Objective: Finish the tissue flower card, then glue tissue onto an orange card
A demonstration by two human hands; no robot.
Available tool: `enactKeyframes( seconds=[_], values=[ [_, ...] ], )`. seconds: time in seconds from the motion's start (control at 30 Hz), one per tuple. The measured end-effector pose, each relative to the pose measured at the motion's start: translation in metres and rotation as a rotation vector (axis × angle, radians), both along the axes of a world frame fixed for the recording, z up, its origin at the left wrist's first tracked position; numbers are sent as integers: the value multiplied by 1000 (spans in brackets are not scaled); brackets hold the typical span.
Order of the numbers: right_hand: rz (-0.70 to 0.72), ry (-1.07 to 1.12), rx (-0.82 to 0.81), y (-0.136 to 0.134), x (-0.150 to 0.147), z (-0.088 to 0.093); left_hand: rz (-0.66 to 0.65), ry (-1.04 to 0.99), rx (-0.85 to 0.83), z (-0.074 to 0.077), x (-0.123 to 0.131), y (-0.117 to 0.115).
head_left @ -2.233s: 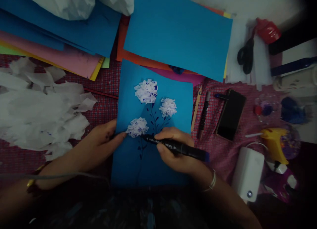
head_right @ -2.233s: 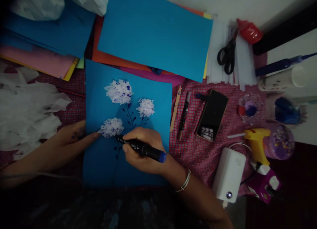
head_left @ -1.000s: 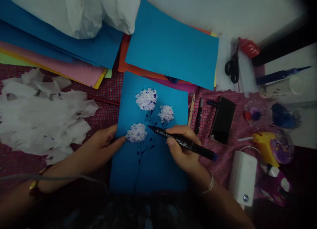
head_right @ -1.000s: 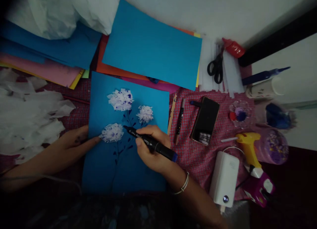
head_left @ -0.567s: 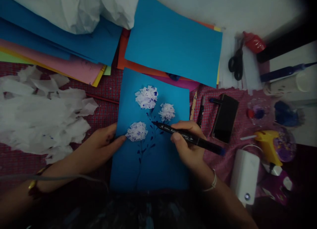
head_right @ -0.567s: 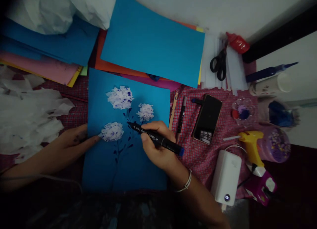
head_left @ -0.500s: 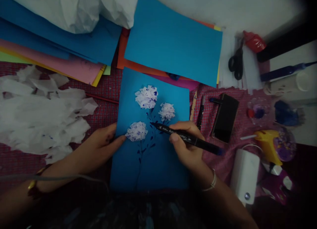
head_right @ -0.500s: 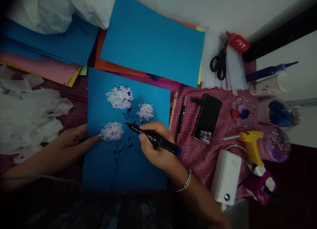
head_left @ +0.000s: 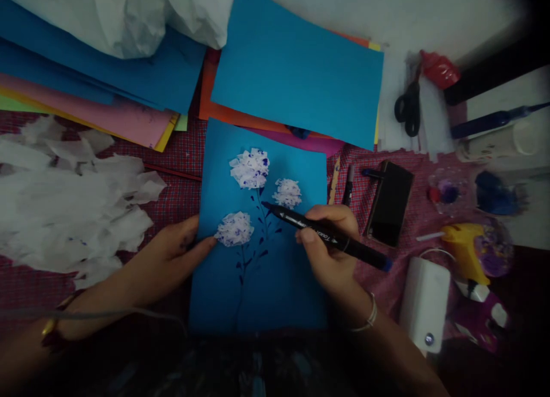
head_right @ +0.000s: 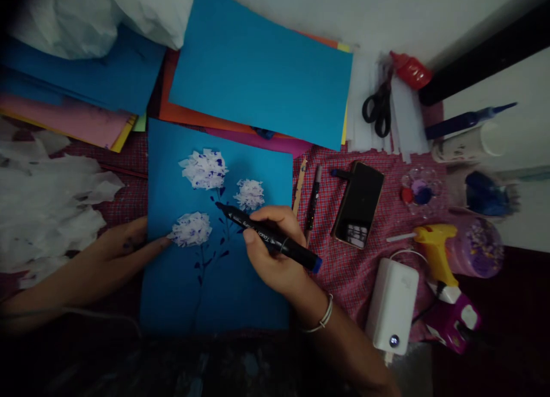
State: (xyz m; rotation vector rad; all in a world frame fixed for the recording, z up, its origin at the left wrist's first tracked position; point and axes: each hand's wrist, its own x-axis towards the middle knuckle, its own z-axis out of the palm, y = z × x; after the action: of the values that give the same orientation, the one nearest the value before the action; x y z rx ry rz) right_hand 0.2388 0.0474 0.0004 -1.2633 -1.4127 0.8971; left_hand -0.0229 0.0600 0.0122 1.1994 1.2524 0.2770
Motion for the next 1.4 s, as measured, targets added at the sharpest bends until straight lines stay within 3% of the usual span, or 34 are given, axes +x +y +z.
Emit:
enactKeyframes(
  seconds=[0.23,0.37,0.57,1.17,1.4],
  values=[
    [238,-9,29,8,-9,1,24,-11,8,0,3,1],
    [291,-56,37,13,-15,2,26,-24,8,0,3,1],
    [196,-55,9,17,-19,-1,25,-31,-15,-1,3,1],
    [100,42,-53,15,-6,-8,6,-35,62,-6,1,-1],
    [-197,62,11,12,24,1,-10,-48,58,-4,-2,-1]
  ],
)
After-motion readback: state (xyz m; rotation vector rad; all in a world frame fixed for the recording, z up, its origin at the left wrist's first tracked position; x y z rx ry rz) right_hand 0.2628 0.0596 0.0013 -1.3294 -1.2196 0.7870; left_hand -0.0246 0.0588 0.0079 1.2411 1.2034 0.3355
